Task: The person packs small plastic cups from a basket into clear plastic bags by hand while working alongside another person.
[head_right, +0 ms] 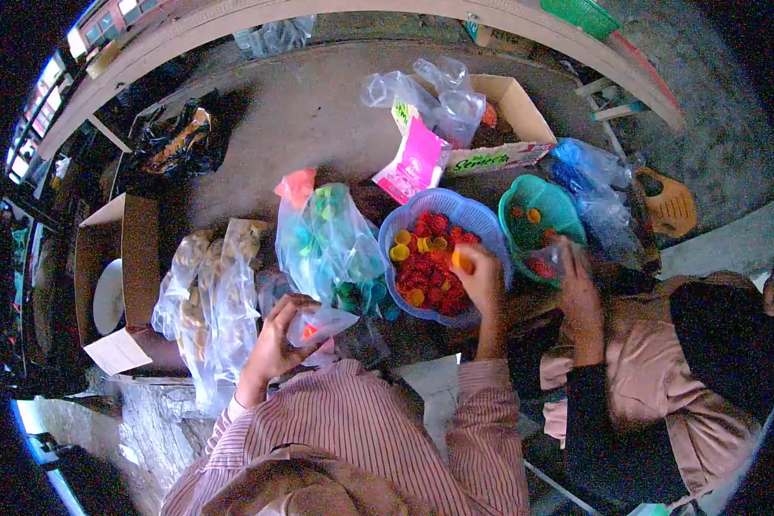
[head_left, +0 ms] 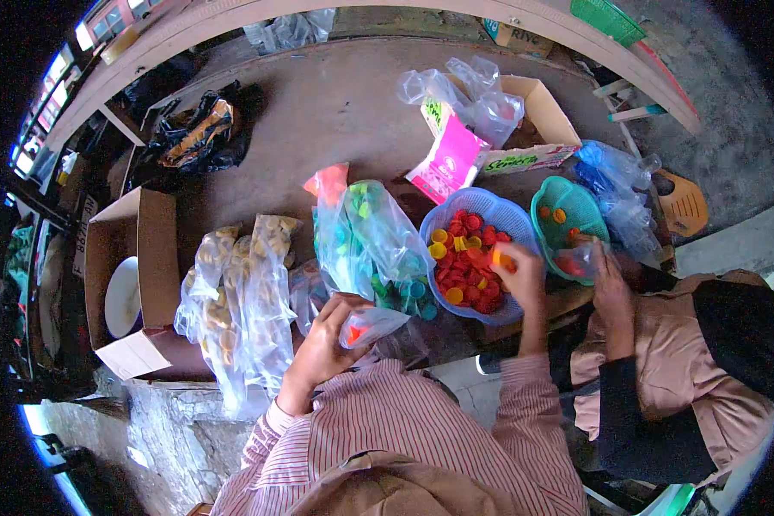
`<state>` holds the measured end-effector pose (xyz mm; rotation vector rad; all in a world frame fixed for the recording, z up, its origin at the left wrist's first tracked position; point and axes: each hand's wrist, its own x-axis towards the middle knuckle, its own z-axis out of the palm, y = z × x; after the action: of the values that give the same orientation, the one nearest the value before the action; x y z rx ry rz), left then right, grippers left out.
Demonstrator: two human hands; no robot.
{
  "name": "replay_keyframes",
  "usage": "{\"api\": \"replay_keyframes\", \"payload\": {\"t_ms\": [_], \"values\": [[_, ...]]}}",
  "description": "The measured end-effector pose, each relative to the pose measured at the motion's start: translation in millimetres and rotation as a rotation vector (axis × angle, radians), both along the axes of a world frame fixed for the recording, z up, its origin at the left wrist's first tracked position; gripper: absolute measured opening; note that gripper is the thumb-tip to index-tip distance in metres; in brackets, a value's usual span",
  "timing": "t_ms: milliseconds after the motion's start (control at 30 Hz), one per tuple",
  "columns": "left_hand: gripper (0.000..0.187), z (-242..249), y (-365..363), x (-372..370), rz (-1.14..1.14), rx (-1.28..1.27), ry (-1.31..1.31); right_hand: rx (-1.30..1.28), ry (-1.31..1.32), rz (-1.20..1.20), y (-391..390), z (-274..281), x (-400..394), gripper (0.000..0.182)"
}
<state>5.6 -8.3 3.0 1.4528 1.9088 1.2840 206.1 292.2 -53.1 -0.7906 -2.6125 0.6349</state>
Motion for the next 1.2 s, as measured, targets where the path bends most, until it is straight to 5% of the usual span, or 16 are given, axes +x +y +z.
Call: {"api": "replay_keyframes", "payload": {"t_ms": [33, 67, 133, 200, 300, 367, 500, 733, 833, 1000, 1067, 1200], "values": [[0.049, 1, 4, -1, 0.010, 0.007, -0.001, -0.163, 0.264, -0.062, -16, 26, -14, 0.037], [0.048, 1, 6, -2, 0.007, 0.026, -0.004, -0.161, 0.260, -0.045, -24, 38, -27, 0.037], [0.049, -1, 3, -3, -0.033, 0.025, -0.003, -0.707, 0.527, 0.040, -52, 51, -47, 0.042], [0.048, 1, 4, -4, -0.025, -0.010, 0.022, -0.742, 0.548, 0.231, -82, 67, -64, 0.050], [0.049, 5, -1, -3, 0.006, -0.079, 0.042, -0.932, 0.681, 0.422, -128, 83, -85, 0.039], [0.054, 0, -4, -5, -0.006, -0.034, 0.025, -0.872, 0.700, 0.496, -147, 93, -92, 0.037], [0.057, 2, -11, -7, 0.036, -0.054, 0.037, -0.260, 0.411, 0.449, -168, 105, -95, 0.042], [0.060, -2, -8, -7, 0.001, -0.036, -0.038, 0.093, 0.086, 0.398, -187, 76, -93, 0.042], [0.060, 0, -9, -6, -0.003, -0.063, -0.020, 0.000, 0.190, 0.487, -175, 91, -84, 0.041], [0.054, -1, -8, -5, 0.048, -0.026, -0.008, -0.149, 0.428, -0.313, -83, 39, -59, 0.015], [0.054, 0, -7, -5, 0.037, -0.025, -0.006, 0.105, 0.300, -0.240, -37, 1, -42, 0.011], [0.056, 3, -5, -6, 0.023, -0.038, -0.030, -0.001, 0.086, -0.192, -21, -21, -49, 0.011]]}}
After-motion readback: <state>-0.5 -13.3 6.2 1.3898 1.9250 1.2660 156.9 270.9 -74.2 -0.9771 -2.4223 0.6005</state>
